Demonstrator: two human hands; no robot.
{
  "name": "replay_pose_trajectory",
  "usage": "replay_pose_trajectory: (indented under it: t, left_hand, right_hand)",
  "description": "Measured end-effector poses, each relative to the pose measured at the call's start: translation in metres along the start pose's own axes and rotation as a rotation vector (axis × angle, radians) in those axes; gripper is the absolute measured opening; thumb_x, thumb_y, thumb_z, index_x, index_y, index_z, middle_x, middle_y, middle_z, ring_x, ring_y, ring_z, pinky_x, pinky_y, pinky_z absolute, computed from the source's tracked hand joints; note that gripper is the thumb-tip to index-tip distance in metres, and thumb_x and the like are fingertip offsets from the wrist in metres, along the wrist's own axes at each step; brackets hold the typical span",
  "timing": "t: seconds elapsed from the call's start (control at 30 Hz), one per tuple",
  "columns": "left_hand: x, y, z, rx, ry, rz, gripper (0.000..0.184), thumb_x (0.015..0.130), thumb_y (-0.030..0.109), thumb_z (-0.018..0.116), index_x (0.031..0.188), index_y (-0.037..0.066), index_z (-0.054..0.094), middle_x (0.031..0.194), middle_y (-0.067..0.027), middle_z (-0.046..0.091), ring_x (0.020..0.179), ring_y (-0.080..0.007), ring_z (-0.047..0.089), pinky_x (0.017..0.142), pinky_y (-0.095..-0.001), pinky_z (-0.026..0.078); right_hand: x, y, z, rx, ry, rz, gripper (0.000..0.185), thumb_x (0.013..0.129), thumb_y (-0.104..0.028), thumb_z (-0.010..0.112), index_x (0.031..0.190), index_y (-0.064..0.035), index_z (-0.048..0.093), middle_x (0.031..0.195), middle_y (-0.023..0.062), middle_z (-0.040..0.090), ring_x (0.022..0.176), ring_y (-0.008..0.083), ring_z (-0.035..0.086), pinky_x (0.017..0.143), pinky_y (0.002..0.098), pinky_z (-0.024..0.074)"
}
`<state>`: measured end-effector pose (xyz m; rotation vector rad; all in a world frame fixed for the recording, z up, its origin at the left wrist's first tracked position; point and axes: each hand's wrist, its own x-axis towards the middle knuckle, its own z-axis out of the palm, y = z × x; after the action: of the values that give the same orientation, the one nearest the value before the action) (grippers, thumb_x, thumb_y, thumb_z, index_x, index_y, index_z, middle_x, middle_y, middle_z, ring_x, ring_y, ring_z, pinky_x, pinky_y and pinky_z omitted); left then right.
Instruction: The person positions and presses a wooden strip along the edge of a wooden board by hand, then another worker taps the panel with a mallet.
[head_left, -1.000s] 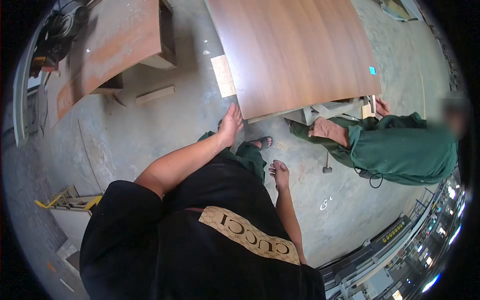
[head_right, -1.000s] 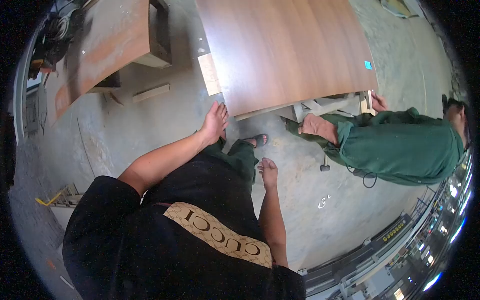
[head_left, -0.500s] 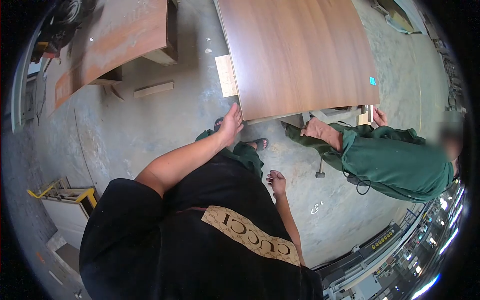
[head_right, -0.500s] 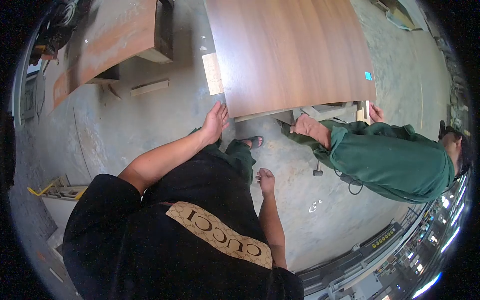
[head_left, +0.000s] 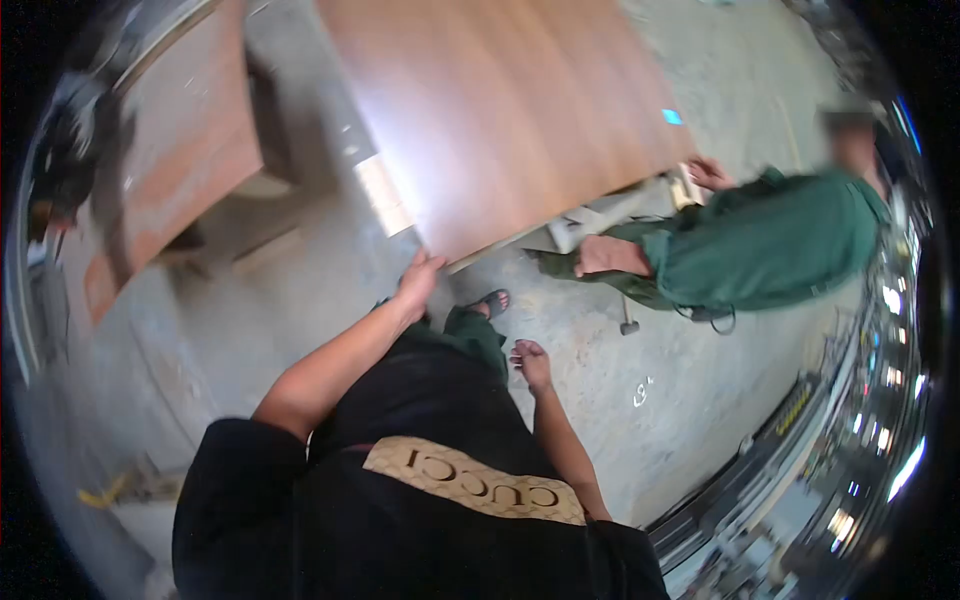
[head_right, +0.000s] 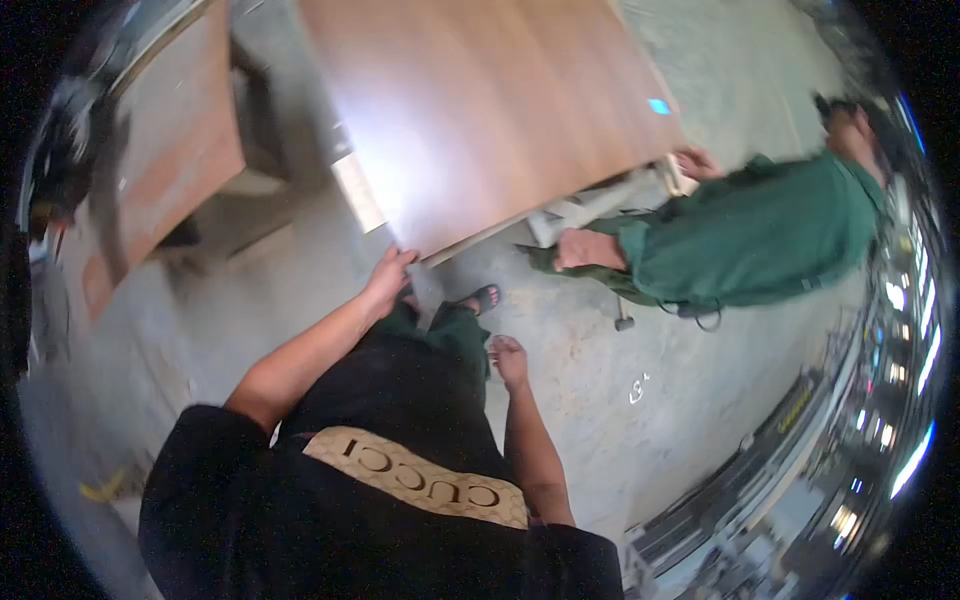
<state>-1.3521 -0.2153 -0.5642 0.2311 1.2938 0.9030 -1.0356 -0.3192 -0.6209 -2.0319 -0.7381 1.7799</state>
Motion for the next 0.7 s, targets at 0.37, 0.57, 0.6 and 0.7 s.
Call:
replay_pose_trajectory:
  t: [0.37,0.57,0.6,0.7]
  left_hand:
    - [0.002,0.008,-0.003,0.12,-0.041,-0.027,0.049,0.092,0.027,0.053,0.136,0.013,0.038,0.136,-0.0032,0.044,0.127,-0.0183,0.038,0.099,-0.0433,0.033]
    - [-0.002,0.01,0.0,0.15,-0.018,-0.052,0.046,0.091,0.027,0.053,0.133,0.014,0.039,0.134,-0.003,0.045,0.129,-0.0174,0.036,0.106,-0.0464,0.028]
    - [0.001,0.009,-0.001,0.14,-0.023,-0.07,0.045,0.091,0.027,0.054,0.131,0.015,0.04,0.133,-0.0025,0.046,0.129,-0.0169,0.036,0.105,-0.0465,0.028]
    - [-0.004,0.014,0.002,0.11,-0.031,-0.078,0.04,0.09,0.026,0.056,0.126,0.016,0.043,0.128,-0.0012,0.048,0.124,-0.0146,0.039,0.105,-0.0452,0.029]
  right_hand:
    - [-0.017,0.024,-0.008,0.085,0.103,0.001,0.021,0.089,-0.025,0.059,0.102,-0.0089,0.063,0.085,0.0024,0.065,0.07,0.013,0.061,0.06,0.0278,0.0465]
    - [-0.022,0.047,-0.006,0.108,0.121,0.023,0.022,0.089,-0.026,0.06,0.1,-0.0075,0.063,0.081,0.0016,0.063,0.067,0.0121,0.059,0.058,0.027,0.0461]
    - [-0.021,0.049,-0.006,0.118,0.128,0.019,0.022,0.089,-0.026,0.06,0.1,-0.0075,0.063,0.081,0.0016,0.063,0.067,0.0121,0.059,0.058,0.027,0.0461]
    - [-0.026,0.043,-0.004,0.092,0.131,0.034,0.021,0.09,-0.025,0.06,0.1,-0.007,0.063,0.08,0.0016,0.063,0.065,0.0117,0.058,0.057,0.0269,0.0455]
